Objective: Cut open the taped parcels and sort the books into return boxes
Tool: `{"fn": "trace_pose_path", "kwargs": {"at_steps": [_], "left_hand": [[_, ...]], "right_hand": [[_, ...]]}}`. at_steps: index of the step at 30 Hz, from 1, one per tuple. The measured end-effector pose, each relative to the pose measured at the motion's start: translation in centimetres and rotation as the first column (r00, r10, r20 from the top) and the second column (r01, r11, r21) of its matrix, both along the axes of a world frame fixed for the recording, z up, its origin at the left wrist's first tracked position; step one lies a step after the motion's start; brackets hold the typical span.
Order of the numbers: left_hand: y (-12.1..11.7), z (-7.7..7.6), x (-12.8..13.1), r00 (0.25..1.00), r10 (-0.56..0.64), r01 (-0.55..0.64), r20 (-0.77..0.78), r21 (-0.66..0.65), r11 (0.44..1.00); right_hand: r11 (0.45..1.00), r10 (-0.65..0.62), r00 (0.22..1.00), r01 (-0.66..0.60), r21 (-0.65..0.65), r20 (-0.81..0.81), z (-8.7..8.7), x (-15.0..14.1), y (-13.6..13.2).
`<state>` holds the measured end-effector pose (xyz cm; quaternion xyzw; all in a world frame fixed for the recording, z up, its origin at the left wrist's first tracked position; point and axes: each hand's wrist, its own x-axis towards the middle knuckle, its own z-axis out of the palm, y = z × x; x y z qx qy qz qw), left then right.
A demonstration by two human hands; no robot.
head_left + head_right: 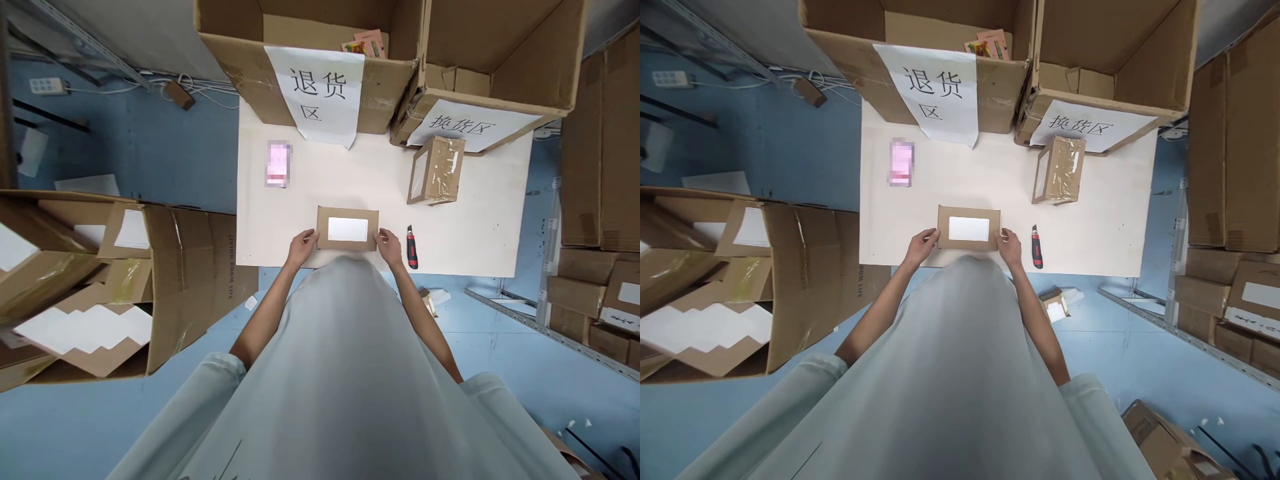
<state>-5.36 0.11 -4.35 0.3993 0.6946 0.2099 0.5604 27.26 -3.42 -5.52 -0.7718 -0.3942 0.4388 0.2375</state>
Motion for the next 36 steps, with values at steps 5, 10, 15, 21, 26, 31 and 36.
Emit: {"fn": "trace_pose_path", "kwargs": {"at_steps": [5,10,15,21,26,31,36], "left_hand": [[-1.4,1.1,-0.7,0.998,0.039,-0.039,-0.042,0.012,0.999],[-1.4,2.8,0.6,0.997,0.002,-0.001,-0.071,0.022,1.0],[-2.7,6.5,3.4,0.995,-0.084,0.091,-0.059,0.12,0.989],[-5.0,11.5,7.5,0.947,-0.312,0.289,0.082,0.215,0.933],[-5.3,12.3,8.4,0.929,-0.362,0.335,0.08,0.241,0.911],[-5.3,10.0,6.6,0.946,-0.324,0.308,0.018,0.265,0.914],[-3.8,4.9,4.2,0.996,-0.064,0.072,-0.061,0.146,0.987]], "right_hand": [[0.999,-0.019,0.999,0.018,0.044,0.035,0.0,0.0,-2.7],[1.0,-0.016,1.0,0.016,0.005,0.027,-0.3,0.0,-3.7],[0.997,-0.073,0.997,0.073,0.014,0.005,-0.7,2.8,-4.0],[0.989,-0.146,0.989,0.147,-0.022,0.034,-1.2,6.3,-4.9],[0.988,-0.148,0.989,0.149,-0.028,0.013,-1.5,6.4,-5.2],[0.992,-0.13,0.99,0.13,0.002,-0.047,-1.1,5.7,-4.5],[0.998,-0.035,0.992,0.041,0.047,-0.124,-0.7,3.1,-3.2]]}}
